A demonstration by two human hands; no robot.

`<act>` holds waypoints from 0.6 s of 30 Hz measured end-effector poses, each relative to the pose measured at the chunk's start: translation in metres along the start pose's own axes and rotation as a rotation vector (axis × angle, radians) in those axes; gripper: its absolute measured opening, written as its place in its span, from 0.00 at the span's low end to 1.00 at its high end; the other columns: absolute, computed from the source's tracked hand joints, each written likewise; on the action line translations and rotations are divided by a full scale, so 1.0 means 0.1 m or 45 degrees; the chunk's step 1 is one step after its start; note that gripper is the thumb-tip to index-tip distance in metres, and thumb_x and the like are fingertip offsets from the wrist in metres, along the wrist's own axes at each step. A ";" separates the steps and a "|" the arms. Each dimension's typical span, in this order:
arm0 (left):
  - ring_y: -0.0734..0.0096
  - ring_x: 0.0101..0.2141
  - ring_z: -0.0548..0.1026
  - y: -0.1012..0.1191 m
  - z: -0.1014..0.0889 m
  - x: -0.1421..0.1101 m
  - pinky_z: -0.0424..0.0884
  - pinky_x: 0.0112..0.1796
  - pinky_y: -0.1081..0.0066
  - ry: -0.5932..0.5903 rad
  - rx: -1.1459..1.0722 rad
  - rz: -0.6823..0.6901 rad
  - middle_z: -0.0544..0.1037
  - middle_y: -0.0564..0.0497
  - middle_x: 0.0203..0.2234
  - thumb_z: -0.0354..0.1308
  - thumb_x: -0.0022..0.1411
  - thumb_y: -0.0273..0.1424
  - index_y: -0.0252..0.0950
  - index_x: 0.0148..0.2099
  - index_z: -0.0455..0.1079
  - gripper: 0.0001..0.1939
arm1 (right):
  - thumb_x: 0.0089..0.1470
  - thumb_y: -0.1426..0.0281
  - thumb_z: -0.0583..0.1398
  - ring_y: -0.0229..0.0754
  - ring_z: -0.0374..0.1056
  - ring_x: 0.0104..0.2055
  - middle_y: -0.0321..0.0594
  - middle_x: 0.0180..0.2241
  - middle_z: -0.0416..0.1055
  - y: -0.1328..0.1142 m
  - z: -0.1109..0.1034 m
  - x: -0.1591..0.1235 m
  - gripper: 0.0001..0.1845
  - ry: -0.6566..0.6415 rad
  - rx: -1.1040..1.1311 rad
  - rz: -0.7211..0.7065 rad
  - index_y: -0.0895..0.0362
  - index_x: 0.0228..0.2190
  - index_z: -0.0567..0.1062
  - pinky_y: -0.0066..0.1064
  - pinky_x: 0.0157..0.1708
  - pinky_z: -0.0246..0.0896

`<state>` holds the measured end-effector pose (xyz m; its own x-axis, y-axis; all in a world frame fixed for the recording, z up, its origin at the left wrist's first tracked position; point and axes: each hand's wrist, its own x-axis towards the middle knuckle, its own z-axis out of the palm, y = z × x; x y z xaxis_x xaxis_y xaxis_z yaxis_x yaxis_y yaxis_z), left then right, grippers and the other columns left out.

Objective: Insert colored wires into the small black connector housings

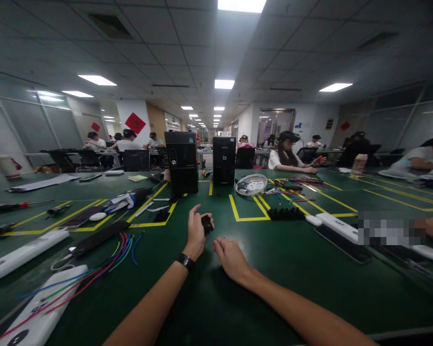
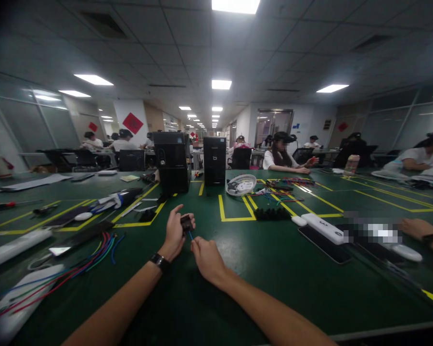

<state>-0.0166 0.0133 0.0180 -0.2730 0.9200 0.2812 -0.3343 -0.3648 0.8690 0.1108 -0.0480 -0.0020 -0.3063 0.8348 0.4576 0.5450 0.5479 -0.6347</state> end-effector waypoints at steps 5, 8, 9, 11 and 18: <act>0.73 0.21 0.72 0.03 -0.29 0.13 0.69 0.24 0.72 0.115 -0.023 -0.234 0.73 0.53 0.23 0.44 0.64 0.31 0.38 0.51 0.56 0.13 | 0.63 0.65 0.46 0.34 0.61 0.24 0.32 0.21 0.64 0.04 -0.26 0.08 0.19 0.224 0.064 0.017 0.57 0.26 0.69 0.24 0.27 0.50; 0.70 0.20 0.73 -0.07 -0.35 0.07 0.70 0.24 0.70 -0.019 0.043 -0.486 0.74 0.50 0.21 0.47 0.64 0.38 0.35 0.46 0.59 0.13 | 0.63 0.64 0.45 0.35 0.62 0.25 0.32 0.22 0.63 0.07 -0.35 0.13 0.18 0.254 0.005 0.017 0.56 0.27 0.67 0.25 0.28 0.51; 0.69 0.20 0.73 -0.10 -0.33 0.04 0.69 0.24 0.69 -0.071 0.053 -0.528 0.75 0.49 0.21 0.48 0.63 0.41 0.34 0.44 0.60 0.15 | 0.63 0.64 0.45 0.36 0.62 0.26 0.33 0.23 0.63 0.08 -0.36 0.14 0.17 0.211 -0.049 0.000 0.56 0.28 0.66 0.26 0.29 0.52; 0.69 0.20 0.73 -0.17 -0.24 -0.02 0.67 0.24 0.71 -0.166 0.106 -0.563 0.75 0.48 0.20 0.48 0.62 0.46 0.33 0.39 0.62 0.19 | 0.62 0.65 0.47 0.38 0.63 0.29 0.35 0.27 0.65 0.09 -0.34 0.16 0.14 0.129 -0.175 -0.054 0.56 0.29 0.66 0.28 0.31 0.54; 0.68 0.30 0.73 -0.21 -0.21 -0.04 0.66 0.32 0.71 -0.186 0.373 -0.275 0.75 0.46 0.29 0.46 0.61 0.48 0.31 0.37 0.68 0.23 | 0.47 0.65 0.64 0.50 0.58 0.53 0.48 0.51 0.62 0.09 -0.16 0.24 0.23 -0.161 -0.301 -0.296 0.57 0.44 0.65 0.40 0.51 0.53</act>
<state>-0.0277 0.0145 -0.0102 -0.0861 0.9895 0.1157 -0.0925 -0.1235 0.9880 0.1205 -0.0238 0.0135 -0.5298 0.6974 0.4827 0.6102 0.7087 -0.3542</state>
